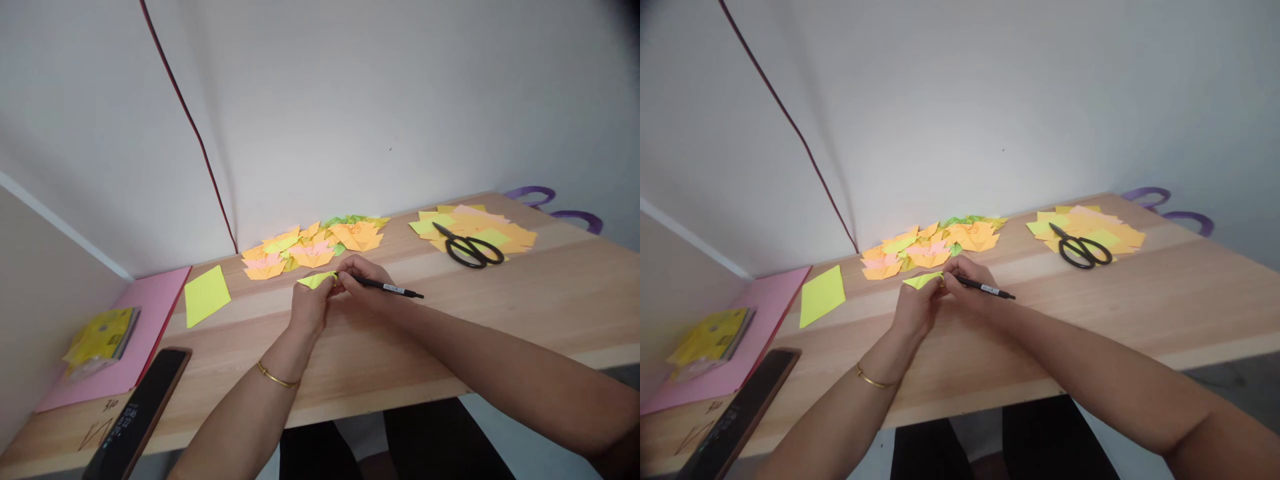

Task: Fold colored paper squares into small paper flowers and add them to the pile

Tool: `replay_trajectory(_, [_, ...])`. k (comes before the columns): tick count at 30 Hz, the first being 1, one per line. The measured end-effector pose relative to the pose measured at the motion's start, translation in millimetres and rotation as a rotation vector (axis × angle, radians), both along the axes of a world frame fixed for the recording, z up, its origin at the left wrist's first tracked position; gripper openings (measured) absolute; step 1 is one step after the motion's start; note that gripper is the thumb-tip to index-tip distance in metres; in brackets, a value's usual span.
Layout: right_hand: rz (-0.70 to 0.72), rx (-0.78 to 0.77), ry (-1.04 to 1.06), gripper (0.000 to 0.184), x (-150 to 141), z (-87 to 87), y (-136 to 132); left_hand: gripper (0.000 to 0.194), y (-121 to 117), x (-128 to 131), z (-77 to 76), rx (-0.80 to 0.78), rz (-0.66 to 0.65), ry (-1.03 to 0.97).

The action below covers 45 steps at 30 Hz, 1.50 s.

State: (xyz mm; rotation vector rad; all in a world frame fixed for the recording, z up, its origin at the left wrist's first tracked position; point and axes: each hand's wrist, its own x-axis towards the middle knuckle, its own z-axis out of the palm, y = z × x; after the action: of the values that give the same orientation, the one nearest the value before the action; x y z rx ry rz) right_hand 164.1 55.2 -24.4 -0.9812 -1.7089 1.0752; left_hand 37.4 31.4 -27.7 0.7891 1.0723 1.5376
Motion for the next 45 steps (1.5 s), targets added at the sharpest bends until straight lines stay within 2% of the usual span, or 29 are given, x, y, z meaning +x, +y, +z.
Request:
replay_trajectory(9, [0.004, -0.010, 0.009, 0.009, 0, -1.6, 1, 0.014, -1, 1, 3.8, -0.022, 0.023, 0.009])
replay_trajectory(18, [0.038, -0.018, 0.011, 0.009, 1, 2.4, -1, 0.014, -1, 0, 1.0, -0.005, 0.025, 0.021])
replay_trajectory(28, [0.016, -0.031, 0.019, 0.008, 1, 2.5, 0, 0.014, -2, 1, 7.4, -0.027, 0.028, 0.035])
replay_trajectory(36, [0.001, 0.018, -0.017, 0.010, -1, 3.8, -2, 0.015, 2, -2, -0.8, -0.015, 0.013, 0.035])
replay_trajectory(38, [-0.049, 0.053, -0.026, 0.012, 1, 4.8, 0, 0.019, 5, -4, -3.1, -0.002, 0.027, 0.027])
replay_trajectory(41, [-0.189, 0.194, -0.109, 0.017, 13, 9.5, 12, 0.030, 11, -11, -4.9, 0.015, 0.090, -0.012])
replay_trajectory(43, [-0.289, 0.311, -0.283, 0.017, 29, 12.9, 25, 0.036, 15, -15, -5.6, -0.002, 0.112, -0.049])
replay_trajectory(45, [-0.390, 0.314, -0.417, 0.019, 50, 14.6, 40, 0.037, 18, -18, -6.5, -0.031, 0.112, -0.078])
